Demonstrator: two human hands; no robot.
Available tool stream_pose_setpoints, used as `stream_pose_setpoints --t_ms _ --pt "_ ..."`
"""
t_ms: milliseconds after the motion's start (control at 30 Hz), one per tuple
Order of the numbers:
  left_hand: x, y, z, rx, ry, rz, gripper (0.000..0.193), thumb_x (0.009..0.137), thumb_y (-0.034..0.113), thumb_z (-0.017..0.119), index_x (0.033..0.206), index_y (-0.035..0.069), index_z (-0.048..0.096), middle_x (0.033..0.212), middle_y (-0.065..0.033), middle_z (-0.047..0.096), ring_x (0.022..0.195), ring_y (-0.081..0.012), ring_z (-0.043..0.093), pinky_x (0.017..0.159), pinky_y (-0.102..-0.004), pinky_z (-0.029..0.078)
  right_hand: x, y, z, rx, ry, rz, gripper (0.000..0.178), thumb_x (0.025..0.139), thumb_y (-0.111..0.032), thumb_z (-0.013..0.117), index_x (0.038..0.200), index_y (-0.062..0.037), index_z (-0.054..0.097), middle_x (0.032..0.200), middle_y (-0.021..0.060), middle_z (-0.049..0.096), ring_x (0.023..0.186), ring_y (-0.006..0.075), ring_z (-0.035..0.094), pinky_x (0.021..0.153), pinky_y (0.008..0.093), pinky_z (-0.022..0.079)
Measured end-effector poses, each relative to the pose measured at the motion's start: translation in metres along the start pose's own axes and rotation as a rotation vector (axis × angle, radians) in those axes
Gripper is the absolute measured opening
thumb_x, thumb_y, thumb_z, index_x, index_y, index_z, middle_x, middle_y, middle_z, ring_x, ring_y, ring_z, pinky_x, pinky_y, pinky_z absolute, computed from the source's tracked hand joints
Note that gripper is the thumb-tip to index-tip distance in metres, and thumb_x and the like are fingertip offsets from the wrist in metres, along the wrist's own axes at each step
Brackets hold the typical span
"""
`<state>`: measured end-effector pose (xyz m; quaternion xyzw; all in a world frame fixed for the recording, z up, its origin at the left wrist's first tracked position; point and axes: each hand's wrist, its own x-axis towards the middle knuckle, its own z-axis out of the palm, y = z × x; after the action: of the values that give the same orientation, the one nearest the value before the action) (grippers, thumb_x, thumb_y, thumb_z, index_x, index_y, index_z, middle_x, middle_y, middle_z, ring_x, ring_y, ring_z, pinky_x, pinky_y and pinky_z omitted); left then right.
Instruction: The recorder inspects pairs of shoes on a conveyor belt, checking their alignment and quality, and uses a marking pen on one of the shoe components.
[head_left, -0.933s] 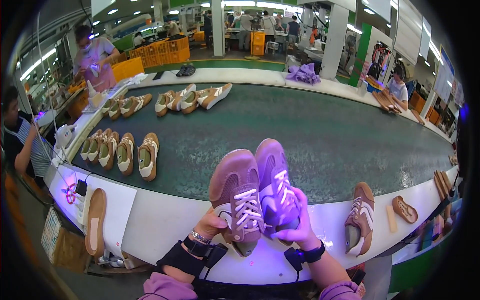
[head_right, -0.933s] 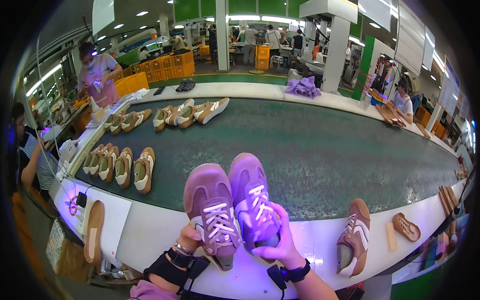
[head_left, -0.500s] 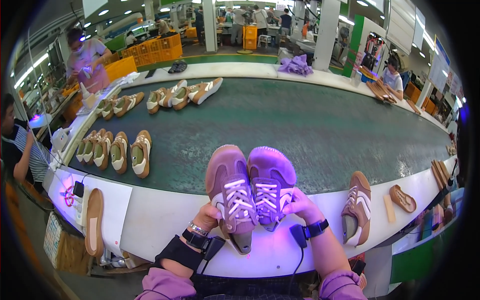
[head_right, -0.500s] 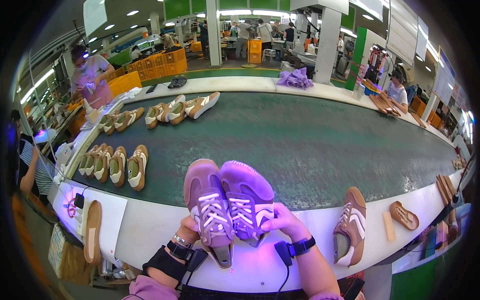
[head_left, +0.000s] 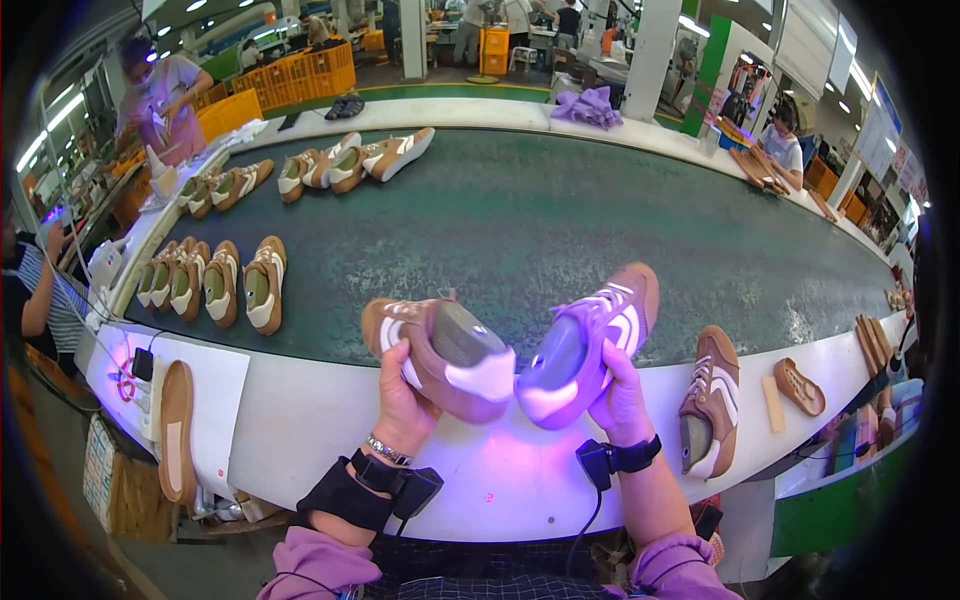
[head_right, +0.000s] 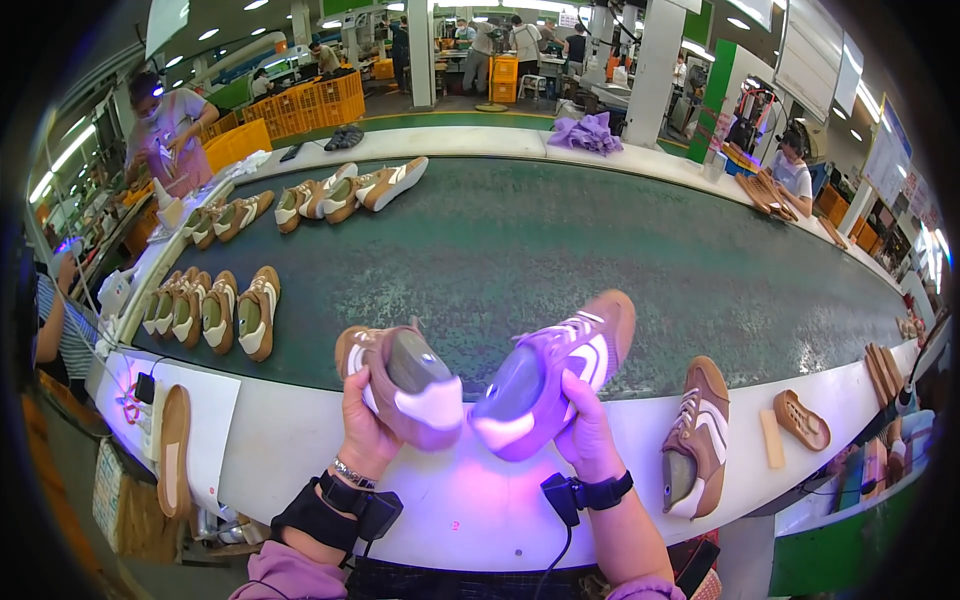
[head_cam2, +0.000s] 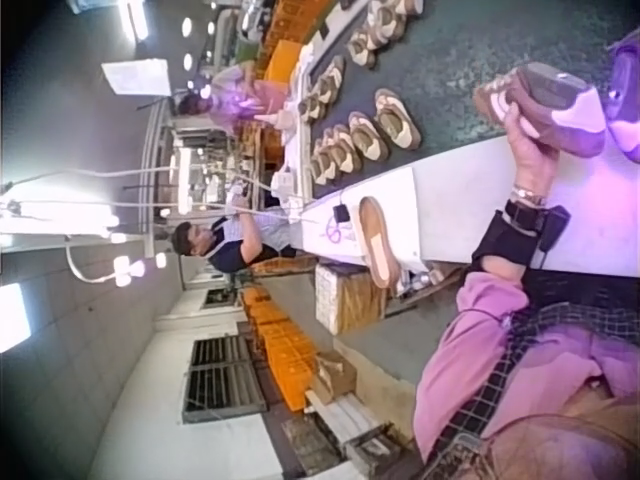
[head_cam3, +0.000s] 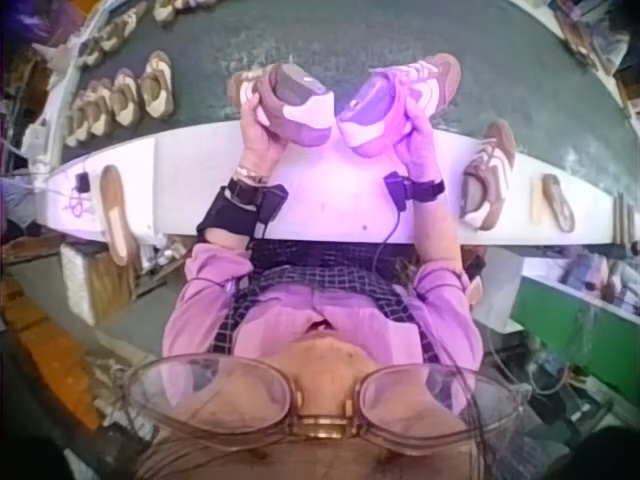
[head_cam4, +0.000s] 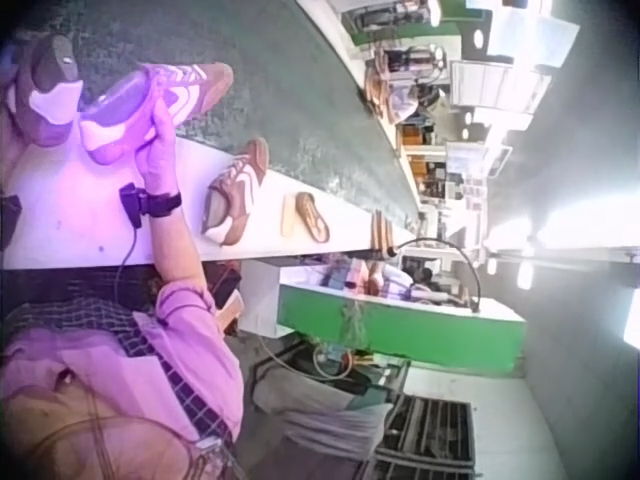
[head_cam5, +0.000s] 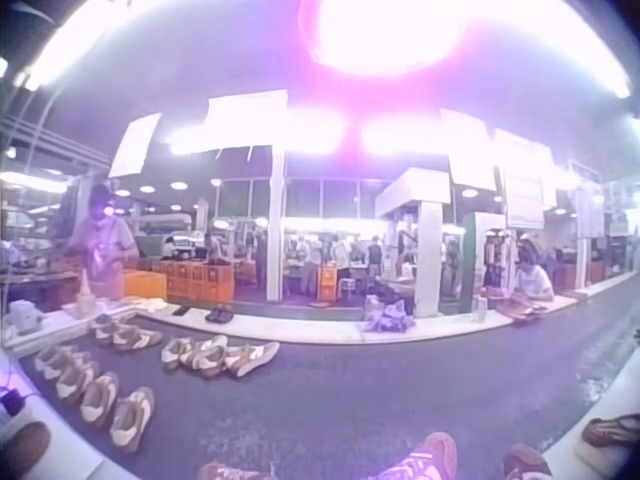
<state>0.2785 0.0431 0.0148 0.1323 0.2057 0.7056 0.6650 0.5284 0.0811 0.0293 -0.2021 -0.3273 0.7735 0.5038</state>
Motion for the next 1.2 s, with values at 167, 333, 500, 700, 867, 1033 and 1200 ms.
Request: stream_pose_setpoints --t_ms 167,333,500,700,867,1033,1200 --pt "0.007 -0.004 -0.007 0.041 0.089 0.064 0.051 0.087 0.043 0.054 0.127 0.012 0.047 0.121 -0.0051 0.056 0.111 -0.0196 0.055 0.094 -0.0359 0.048 -0.005 -0.002 -0.002 0.068 0.213 -0.084 0.053 0.087 -0.029 0.062 0.13 -0.005 0.041 0.122 0.0092 0.054 0.114 0.0223 0.054 0.096 0.0403 0.047" --pt "0.004 -0.008 -0.005 0.065 0.091 0.04 0.054 0.087 0.046 0.054 0.128 0.012 0.045 0.123 -0.0052 0.054 0.112 -0.0205 0.054 0.095 -0.0382 0.048 -0.005 0.005 -0.005 0.068 0.238 -0.072 0.054 0.089 -0.031 0.059 0.132 -0.005 0.039 0.124 0.0106 0.053 0.112 0.0229 0.056 0.092 0.0408 0.05" --pt "0.004 -0.012 -0.007 0.067 0.163 0.029 0.057 0.088 0.049 0.053 0.13 0.012 0.044 0.127 -0.0069 0.05 0.117 -0.0226 0.051 0.097 -0.0405 0.047 -0.012 0.01 0.008 0.043 0.243 -0.065 0.055 0.089 -0.031 0.059 0.133 -0.0063 0.038 0.125 0.0101 0.052 0.114 0.0235 0.054 0.095 0.0421 0.048" --pt "0.002 -0.015 -0.003 0.089 0.178 0.049 0.055 0.089 0.049 0.053 0.129 0.012 0.044 0.126 -0.0064 0.051 0.116 -0.022 0.051 0.098 -0.0408 0.045 -0.012 0.014 0.009 0.066 0.269 -0.081 0.056 0.088 -0.032 0.06 0.133 -0.0068 0.038 0.127 0.0102 0.05 0.117 0.0234 0.052 0.097 0.0425 0.047" --pt "0.002 -0.018 -0.002 0.088 0.192 0.037 0.054 0.089 0.048 0.054 0.128 0.012 0.045 0.125 -0.0062 0.051 0.115 -0.0217 0.051 0.098 -0.041 0.045 -0.012 0.015 0.007 0.069 0.271 -0.07 0.055 0.088 -0.032 0.061 0.132 -0.0058 0.039 0.126 0.0103 0.05 0.115 0.0221 0.052 0.096 0.0403 0.048" --pt "0.003 -0.021 -0.005 0.085 0.191 0.023 0.053 0.089 0.047 0.054 0.128 0.012 0.046 0.123 -0.0059 0.052 0.113 -0.0215 0.053 0.096 -0.04 0.047 -0.013 0.017 0.006 0.063 0.29 -0.05 0.053 0.088 -0.032 0.062 0.13 -0.0063 0.041 0.123 0.0089 0.053 0.111 0.0204 0.055 0.09 0.0376 0.05" --pt "0.004 -0.023 -0.003 0.071 0.186 0.025 0.053 0.089 0.047 0.054 0.128 0.012 0.046 0.123 -0.0055 0.053 0.112 -0.0211 0.053 0.095 -0.0384 0.048 -0.013 0.017 0.003 0.069 0.298 -0.05 0.053 0.088 -0.033 0.062 0.13 -0.0066 0.041 0.122 0.0084 0.053 0.11 0.0204 0.055 0.09 0.0372 0.05"
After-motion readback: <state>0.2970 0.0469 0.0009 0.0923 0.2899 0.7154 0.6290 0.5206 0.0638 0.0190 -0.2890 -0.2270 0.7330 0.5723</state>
